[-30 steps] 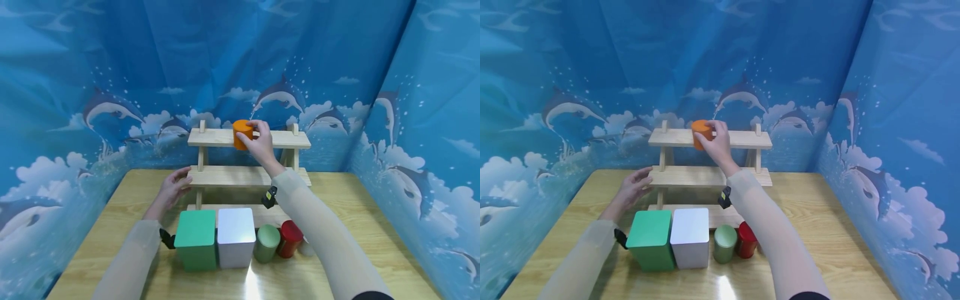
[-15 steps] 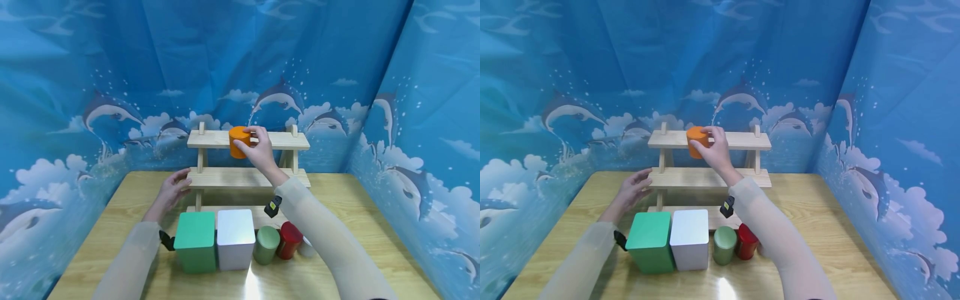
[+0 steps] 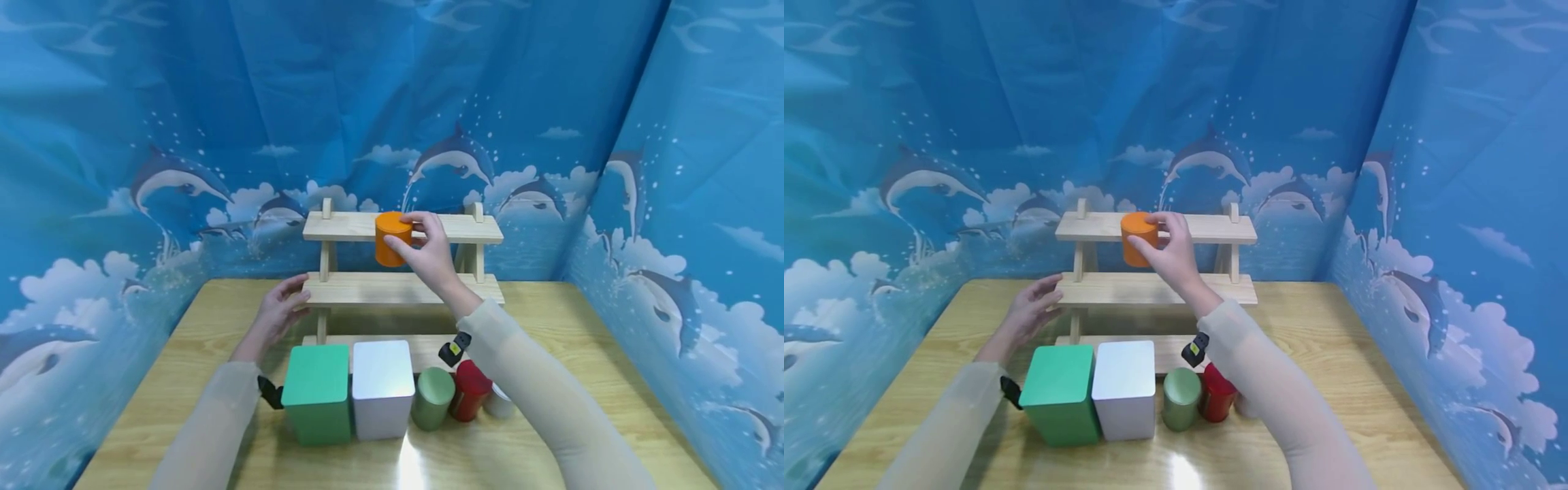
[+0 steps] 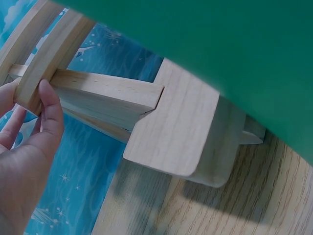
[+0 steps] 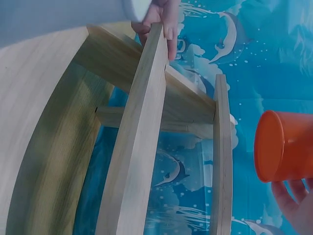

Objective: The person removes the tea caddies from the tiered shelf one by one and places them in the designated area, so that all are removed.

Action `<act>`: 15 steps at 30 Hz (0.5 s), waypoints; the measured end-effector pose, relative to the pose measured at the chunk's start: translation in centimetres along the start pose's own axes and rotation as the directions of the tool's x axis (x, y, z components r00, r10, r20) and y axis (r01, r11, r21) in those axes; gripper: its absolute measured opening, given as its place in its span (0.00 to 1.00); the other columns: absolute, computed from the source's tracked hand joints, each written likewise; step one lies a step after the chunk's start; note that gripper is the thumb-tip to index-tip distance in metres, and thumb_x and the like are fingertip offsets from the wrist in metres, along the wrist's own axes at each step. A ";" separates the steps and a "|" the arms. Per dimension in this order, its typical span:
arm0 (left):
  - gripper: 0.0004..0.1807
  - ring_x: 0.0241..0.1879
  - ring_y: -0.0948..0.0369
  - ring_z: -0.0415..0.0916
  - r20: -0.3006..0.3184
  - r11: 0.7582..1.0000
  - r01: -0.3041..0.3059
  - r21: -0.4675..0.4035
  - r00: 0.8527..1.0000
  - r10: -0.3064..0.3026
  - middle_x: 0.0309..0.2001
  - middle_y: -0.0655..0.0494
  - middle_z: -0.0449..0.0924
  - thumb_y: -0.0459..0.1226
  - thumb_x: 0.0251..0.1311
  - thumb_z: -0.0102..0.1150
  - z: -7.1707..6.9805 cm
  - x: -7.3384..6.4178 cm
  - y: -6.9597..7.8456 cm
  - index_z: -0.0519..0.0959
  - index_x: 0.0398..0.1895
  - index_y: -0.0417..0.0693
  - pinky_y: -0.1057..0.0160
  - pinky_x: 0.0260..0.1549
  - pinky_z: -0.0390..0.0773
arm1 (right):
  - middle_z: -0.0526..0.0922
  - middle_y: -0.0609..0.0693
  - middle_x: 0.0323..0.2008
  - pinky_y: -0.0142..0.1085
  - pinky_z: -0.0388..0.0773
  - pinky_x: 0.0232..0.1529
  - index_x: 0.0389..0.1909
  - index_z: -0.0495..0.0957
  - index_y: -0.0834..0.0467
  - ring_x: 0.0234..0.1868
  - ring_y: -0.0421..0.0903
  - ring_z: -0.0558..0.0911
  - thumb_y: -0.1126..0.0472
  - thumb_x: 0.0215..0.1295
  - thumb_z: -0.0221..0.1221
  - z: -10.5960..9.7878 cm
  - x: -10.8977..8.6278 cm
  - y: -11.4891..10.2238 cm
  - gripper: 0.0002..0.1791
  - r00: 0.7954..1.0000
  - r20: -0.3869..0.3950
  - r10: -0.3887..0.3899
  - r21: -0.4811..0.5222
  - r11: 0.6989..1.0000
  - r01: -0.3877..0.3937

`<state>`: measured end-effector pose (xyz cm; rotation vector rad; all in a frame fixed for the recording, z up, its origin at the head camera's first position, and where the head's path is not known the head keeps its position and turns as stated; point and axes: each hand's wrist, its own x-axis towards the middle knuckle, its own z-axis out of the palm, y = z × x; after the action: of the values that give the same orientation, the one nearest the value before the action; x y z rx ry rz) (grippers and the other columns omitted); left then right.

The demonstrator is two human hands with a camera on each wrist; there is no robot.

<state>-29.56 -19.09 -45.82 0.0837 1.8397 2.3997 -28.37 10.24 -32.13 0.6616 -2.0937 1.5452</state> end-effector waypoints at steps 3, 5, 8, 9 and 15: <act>0.29 0.45 0.62 0.71 -0.001 1.000 -0.001 0.008 1.000 0.001 0.56 0.49 0.61 0.33 0.62 0.55 0.0 0.0 0.0 0.61 0.67 0.41 0.65 0.40 0.79 | 0.70 0.57 0.49 0.44 0.76 0.49 0.48 0.71 0.64 0.49 0.51 0.73 0.63 0.58 0.63 -0.3 -0.6 -1.4 0.18 1.000 0.002 0.000 0.011 1.000 0.000; 0.30 0.45 0.62 0.71 0.001 1.000 0.002 0.011 1.000 -0.002 0.57 0.49 0.61 0.33 0.62 0.55 0.0 -0.1 0.1 0.60 0.67 0.41 0.65 0.40 0.79 | 0.70 0.59 0.49 0.45 0.76 0.49 0.47 0.71 0.67 0.49 0.53 0.74 0.65 0.58 0.63 -0.5 -1.0 -2.4 0.18 1.000 -0.001 -0.005 0.014 1.000 0.005; 0.30 0.45 0.62 0.71 0.002 1.000 0.006 0.013 1.000 -0.007 0.57 0.48 0.60 0.33 0.62 0.56 0.0 -0.1 0.2 0.60 0.67 0.41 0.64 0.41 0.78 | 0.70 0.61 0.49 0.45 0.76 0.49 0.47 0.71 0.69 0.49 0.54 0.74 0.67 0.59 0.62 -0.9 -1.6 -3.2 0.18 1.000 -0.004 -0.013 0.006 1.000 0.013; 0.30 0.45 0.62 0.71 0.004 1.000 0.006 0.014 1.000 -0.006 0.57 0.48 0.60 0.34 0.62 0.56 0.1 -0.1 0.2 0.60 0.67 0.41 0.64 0.41 0.78 | 0.70 0.61 0.49 0.45 0.76 0.49 0.47 0.70 0.69 0.49 0.54 0.74 0.67 0.59 0.62 -1.1 -1.7 -3.3 0.17 1.000 -0.004 -0.016 0.005 1.000 0.016; 0.31 0.46 0.62 0.70 0.006 1.000 0.010 0.014 1.000 -0.010 0.59 0.47 0.58 0.34 0.62 0.56 0.1 -0.1 0.3 0.59 0.67 0.41 0.64 0.42 0.78 | 0.69 0.61 0.49 0.48 0.75 0.49 0.46 0.70 0.71 0.49 0.57 0.73 0.70 0.58 0.61 -1.9 -2.3 -3.3 0.17 1.000 0.001 -0.019 0.043 0.999 0.019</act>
<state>-29.46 -19.09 -45.50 0.0831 1.8504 2.3775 -24.36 11.46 -30.59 0.6959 -2.0543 1.5830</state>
